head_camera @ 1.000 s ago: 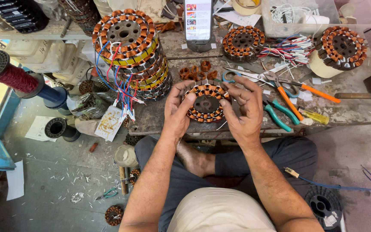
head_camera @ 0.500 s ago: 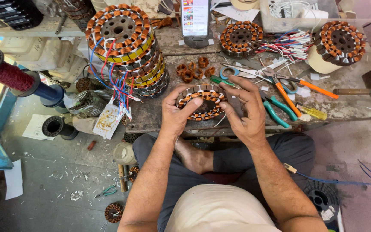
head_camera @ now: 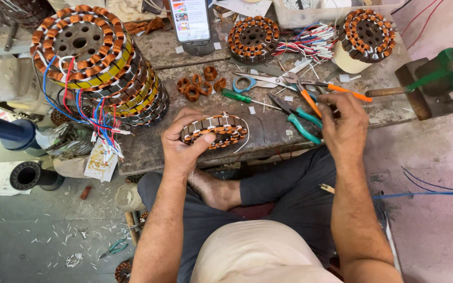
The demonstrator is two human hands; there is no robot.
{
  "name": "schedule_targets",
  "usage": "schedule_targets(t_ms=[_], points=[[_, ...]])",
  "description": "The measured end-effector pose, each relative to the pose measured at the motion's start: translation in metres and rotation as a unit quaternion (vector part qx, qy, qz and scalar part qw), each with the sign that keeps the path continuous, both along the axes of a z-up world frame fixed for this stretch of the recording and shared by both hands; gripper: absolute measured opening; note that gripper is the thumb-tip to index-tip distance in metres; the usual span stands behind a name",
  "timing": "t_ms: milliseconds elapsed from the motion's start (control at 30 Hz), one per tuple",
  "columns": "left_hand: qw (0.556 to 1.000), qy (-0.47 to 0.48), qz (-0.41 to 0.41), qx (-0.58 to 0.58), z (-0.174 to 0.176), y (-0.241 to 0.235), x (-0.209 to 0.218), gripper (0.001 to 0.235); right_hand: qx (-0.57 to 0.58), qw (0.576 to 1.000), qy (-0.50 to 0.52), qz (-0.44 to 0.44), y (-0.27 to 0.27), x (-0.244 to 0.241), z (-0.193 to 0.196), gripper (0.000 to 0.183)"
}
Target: The person winds copper wire into the slots of a motor stator using a green-handled screwdriver to push the wire down. The person rotates the stator and continues winding the wire into adjacent slots.
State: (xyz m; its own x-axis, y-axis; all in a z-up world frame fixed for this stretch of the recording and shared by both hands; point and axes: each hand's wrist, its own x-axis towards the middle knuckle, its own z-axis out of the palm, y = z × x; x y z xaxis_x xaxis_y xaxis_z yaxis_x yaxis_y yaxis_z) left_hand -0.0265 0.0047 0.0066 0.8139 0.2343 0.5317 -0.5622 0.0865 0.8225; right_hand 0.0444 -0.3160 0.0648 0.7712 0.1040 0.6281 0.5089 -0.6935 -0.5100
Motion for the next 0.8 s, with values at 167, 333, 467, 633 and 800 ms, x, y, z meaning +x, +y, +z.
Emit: schedule_targets(t_ms=[167,333,467,633,800], points=[[1.000,0.012,0.015,0.020,0.000,0.001,-0.003,0.037,-0.036,0.998,0.045,-0.006,-0.016,0.013,0.006,0.019],[0.999,0.023,0.019,0.027,0.000,0.000,-0.005,0.036,-0.030,0.998,0.059,0.013,-0.030,0.015,0.014,0.018],[0.999,0.024,0.026,0.036,0.001,0.002,-0.016,0.036,-0.001,0.997,0.063,0.039,-0.028,0.006,0.019,0.017],[0.994,0.010,0.032,0.101,-0.001,0.010,-0.024,0.042,-0.039,0.992,0.057,0.103,-0.012,-0.006,0.028,0.021],[0.994,0.042,0.048,0.093,-0.002,0.009,-0.023,0.041,-0.129,0.970,-0.002,0.208,0.040,0.003,0.017,0.021]])
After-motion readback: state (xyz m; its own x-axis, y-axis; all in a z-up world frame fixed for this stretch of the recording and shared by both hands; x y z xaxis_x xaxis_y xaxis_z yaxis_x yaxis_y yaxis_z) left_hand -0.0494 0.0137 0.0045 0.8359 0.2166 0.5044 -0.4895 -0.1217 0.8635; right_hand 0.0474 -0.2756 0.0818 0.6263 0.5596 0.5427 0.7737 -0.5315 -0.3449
